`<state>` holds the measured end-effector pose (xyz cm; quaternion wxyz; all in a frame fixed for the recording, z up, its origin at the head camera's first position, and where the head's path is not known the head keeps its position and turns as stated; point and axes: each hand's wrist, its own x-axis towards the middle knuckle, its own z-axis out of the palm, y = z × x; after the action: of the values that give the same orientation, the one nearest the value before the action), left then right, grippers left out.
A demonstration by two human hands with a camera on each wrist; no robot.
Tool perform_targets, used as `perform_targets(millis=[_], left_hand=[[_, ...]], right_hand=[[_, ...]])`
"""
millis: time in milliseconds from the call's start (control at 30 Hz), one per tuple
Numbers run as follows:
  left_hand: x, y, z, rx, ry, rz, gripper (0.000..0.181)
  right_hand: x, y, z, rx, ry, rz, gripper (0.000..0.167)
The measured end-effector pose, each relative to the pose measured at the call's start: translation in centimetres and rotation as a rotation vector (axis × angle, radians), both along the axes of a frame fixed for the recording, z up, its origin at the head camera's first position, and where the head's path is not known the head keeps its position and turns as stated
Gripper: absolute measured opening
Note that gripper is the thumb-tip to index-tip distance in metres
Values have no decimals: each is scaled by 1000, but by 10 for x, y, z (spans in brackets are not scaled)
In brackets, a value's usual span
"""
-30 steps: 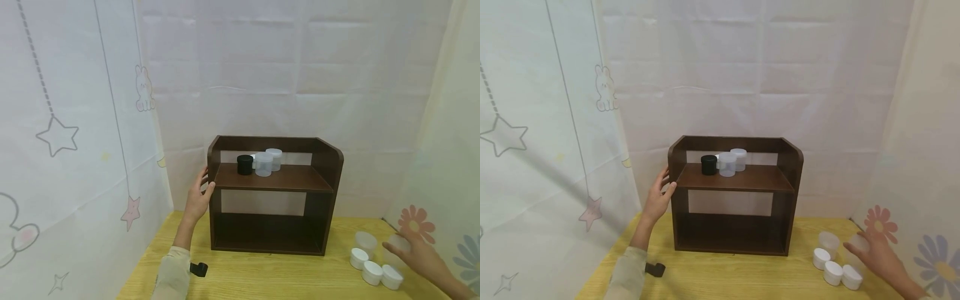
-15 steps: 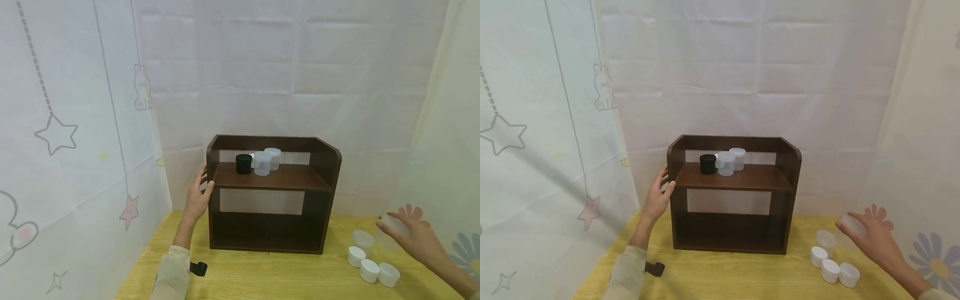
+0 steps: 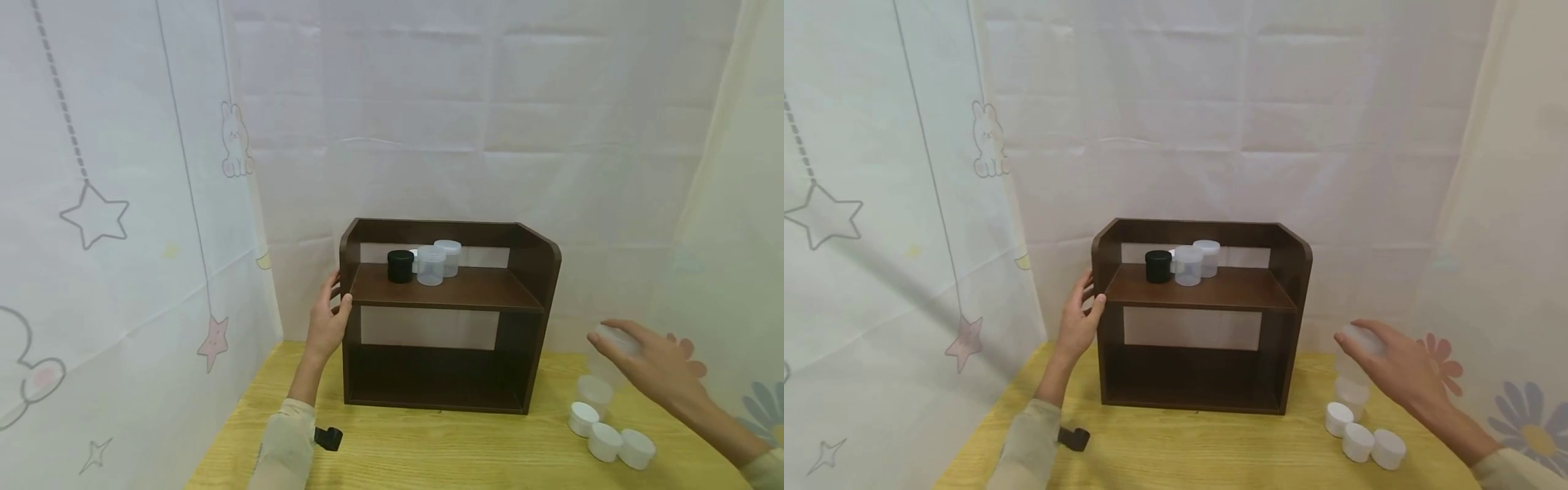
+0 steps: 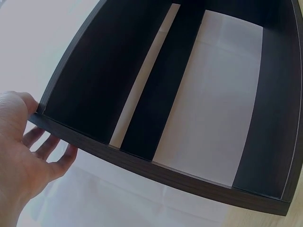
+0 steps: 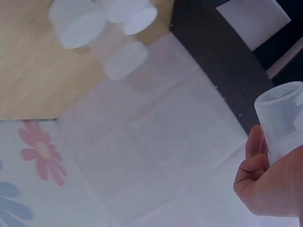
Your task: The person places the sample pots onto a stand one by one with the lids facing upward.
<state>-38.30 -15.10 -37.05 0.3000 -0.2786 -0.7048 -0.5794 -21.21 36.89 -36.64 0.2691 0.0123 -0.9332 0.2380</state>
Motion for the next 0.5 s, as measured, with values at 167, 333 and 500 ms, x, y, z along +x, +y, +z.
perform_targets(millis=[167,333,500], left_hand=[[15,2,10,9,-11,-3,58],[27,3,15,18,-13,-21,58],[25,5,14,20,0,-17,58]], right_hand=[[-2,-32,11,34,106,126,53],[-9,-66,19,63,194,202,46],[-19,-91,29,87,265,245,45]])
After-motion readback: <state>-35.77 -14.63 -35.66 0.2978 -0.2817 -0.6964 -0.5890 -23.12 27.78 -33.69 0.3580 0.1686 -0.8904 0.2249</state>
